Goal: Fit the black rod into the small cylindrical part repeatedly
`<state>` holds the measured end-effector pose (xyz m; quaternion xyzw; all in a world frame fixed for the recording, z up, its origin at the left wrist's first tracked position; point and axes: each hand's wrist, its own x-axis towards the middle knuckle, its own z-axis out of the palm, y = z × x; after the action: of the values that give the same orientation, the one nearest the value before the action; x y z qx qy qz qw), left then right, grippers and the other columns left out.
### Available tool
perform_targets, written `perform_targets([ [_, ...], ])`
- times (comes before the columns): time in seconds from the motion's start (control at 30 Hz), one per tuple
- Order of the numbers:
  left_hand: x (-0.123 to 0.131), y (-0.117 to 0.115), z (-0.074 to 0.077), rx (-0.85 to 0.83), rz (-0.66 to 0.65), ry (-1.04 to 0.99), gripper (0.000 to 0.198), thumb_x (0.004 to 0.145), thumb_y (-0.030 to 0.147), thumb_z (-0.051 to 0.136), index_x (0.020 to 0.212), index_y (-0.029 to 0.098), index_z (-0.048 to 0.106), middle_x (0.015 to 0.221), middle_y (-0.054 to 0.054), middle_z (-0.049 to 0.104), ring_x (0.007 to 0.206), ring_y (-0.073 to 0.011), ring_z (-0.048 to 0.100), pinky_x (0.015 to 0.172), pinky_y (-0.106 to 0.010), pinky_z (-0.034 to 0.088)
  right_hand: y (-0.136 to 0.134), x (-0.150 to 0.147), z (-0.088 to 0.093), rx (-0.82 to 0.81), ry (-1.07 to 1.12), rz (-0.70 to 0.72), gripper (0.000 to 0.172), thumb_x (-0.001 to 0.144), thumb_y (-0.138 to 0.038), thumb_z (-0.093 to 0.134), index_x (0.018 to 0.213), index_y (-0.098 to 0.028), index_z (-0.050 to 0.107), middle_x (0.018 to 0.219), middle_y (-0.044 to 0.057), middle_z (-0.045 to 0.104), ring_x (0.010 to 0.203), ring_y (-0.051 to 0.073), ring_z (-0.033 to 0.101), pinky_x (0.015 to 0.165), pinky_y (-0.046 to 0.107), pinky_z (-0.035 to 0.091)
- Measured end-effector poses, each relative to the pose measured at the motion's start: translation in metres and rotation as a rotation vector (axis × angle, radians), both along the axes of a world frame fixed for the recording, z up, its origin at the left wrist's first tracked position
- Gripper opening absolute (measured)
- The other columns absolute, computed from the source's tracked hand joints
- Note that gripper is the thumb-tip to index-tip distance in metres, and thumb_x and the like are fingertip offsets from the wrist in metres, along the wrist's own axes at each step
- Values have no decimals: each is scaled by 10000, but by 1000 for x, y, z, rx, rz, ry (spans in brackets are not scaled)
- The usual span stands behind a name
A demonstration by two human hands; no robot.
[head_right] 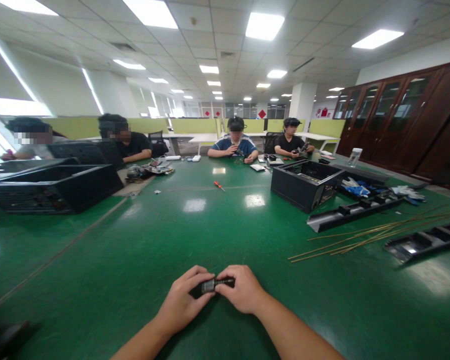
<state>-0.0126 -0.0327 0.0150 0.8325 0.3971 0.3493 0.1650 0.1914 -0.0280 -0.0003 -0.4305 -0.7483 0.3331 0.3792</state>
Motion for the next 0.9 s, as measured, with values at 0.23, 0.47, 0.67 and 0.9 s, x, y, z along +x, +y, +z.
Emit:
perform_targets([
  [0.23,2,-1,1,-18,19,-24,240,792,210,674,1031,215,707,948,-72,668,873,-184,663,798,-304,559,0,1,2,-12,-7,-11,124,787,-238,703,891,-210,765,845,28,739,774,179,658,707,274,459],
  [0.47,0,-2,-1,3,7,-1,236,808,220,667,1042,220,697,949,-62,657,870,-170,659,788,-284,554,-2,2,3,7,-27,-9,123,785,-231,702,891,-210,761,840,27,735,773,178,656,713,275,456],
  [0.67,-1,-1,-2,-6,0,2,239,817,221,665,1054,219,692,955,-61,652,881,-169,656,797,-287,548,-3,3,4,5,-13,-7,122,789,-238,700,893,-209,757,848,27,735,781,177,659,718,274,459],
  [0.9,-1,0,-3,4,-2,-5,255,809,188,670,1062,217,687,963,-58,649,885,-165,652,803,-282,539,-3,3,2,-7,9,-15,123,783,-216,693,895,-205,745,848,20,730,786,174,657,717,266,460],
])
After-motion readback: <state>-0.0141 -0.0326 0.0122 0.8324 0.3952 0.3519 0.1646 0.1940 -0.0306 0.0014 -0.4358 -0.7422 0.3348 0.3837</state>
